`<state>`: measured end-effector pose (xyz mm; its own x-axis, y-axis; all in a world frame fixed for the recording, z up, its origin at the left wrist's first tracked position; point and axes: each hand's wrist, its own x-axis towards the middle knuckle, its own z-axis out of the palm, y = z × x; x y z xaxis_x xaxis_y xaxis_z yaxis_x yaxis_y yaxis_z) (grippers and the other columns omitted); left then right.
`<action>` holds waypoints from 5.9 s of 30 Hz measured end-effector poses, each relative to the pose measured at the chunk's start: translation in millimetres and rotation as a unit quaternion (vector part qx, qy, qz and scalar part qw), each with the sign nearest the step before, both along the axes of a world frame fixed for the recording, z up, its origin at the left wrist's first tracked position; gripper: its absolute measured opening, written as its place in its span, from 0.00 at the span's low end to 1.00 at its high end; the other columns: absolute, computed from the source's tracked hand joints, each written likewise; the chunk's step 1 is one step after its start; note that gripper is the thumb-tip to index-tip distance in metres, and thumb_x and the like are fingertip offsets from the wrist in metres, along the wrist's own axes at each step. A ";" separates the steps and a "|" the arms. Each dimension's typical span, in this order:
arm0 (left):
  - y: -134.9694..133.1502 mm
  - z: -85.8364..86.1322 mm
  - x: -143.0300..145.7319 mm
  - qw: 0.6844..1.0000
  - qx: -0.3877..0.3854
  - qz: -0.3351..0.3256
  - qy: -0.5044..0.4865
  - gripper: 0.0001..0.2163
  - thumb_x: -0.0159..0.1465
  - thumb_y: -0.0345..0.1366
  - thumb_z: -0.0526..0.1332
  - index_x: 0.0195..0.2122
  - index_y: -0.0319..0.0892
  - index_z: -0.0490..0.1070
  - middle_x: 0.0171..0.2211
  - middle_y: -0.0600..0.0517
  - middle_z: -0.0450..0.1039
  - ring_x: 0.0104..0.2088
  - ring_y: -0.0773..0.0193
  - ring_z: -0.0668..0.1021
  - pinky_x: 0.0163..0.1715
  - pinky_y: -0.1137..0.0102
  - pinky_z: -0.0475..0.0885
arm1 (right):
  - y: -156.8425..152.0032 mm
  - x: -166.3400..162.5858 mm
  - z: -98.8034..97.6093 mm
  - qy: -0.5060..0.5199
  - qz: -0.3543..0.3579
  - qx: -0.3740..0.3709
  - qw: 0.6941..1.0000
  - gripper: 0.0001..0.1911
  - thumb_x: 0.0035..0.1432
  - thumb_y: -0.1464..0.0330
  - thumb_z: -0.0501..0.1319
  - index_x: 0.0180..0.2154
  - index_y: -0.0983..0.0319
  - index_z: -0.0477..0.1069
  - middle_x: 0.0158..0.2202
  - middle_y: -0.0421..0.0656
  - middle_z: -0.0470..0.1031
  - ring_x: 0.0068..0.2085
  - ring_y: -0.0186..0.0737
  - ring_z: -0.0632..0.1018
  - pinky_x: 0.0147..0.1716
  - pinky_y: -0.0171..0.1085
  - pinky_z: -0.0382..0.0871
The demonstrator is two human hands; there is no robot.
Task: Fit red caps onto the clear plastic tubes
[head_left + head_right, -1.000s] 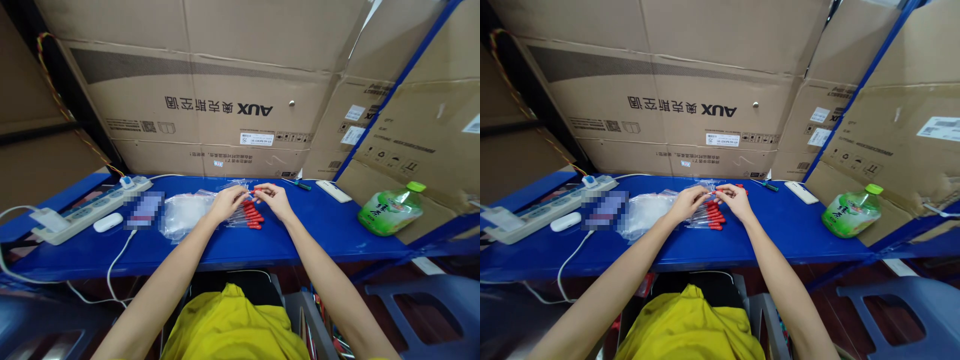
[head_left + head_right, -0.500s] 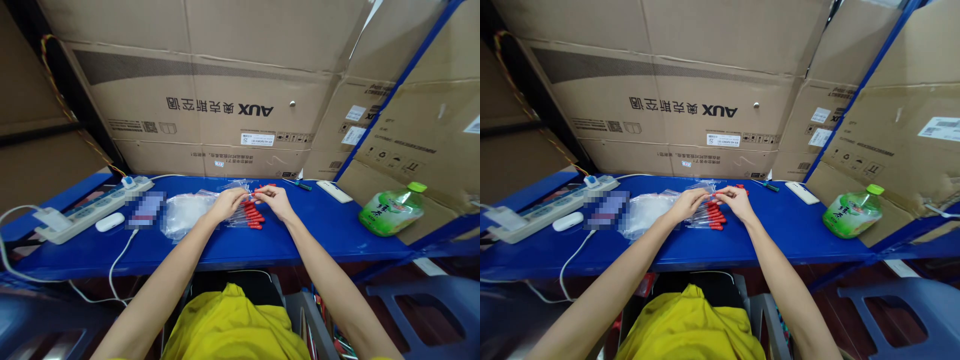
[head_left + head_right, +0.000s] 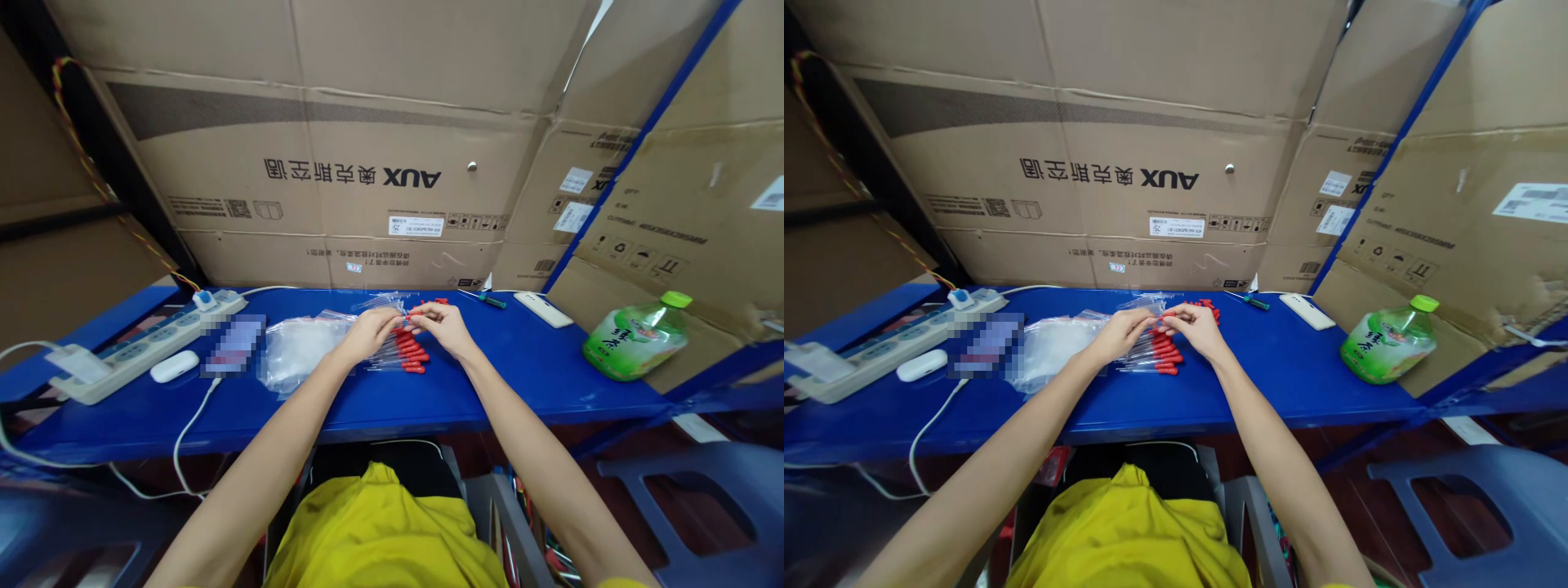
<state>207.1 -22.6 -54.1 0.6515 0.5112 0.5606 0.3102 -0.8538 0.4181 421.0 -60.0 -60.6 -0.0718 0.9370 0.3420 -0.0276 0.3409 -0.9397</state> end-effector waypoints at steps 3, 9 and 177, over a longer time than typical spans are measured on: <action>2.2 -2.1 -0.4 1.000 0.002 0.023 0.009 0.19 0.79 0.44 0.49 0.38 0.41 0.74 0.35 0.47 0.78 0.37 0.60 0.78 0.42 0.67 0.70 | 2.5 3.1 -1.7 -0.058 -0.021 0.030 0.998 0.21 0.50 0.52 0.76 0.39 0.59 0.82 0.33 0.43 0.85 0.36 0.45 0.85 0.37 0.42 0.81; 11.7 -5.1 -6.9 0.995 0.022 0.086 0.047 0.18 0.78 0.44 0.51 0.40 0.42 0.77 0.40 0.46 0.80 0.42 0.56 0.79 0.46 0.65 0.71 | 7.5 12.0 -6.1 -0.194 -0.080 0.105 0.972 0.13 0.59 0.57 0.71 0.41 0.58 0.84 0.39 0.44 0.85 0.38 0.43 0.80 0.43 0.42 0.74; -9.0 -0.3 6.7 0.947 0.049 0.197 0.248 0.18 0.80 0.46 0.45 0.50 0.46 0.74 0.43 0.44 0.84 0.41 0.53 0.85 0.38 0.67 0.69 | 6.8 5.8 -11.3 -0.118 -0.067 0.139 0.981 0.17 0.56 0.53 0.74 0.34 0.60 0.79 0.35 0.45 0.85 0.37 0.46 0.85 0.42 0.44 0.80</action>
<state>213.9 -31.6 -54.4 0.6164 0.7306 0.2938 0.7503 -0.6581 0.0623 426.9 -53.2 -71.9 -0.0613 0.8166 0.5739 0.2417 0.5701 -0.7853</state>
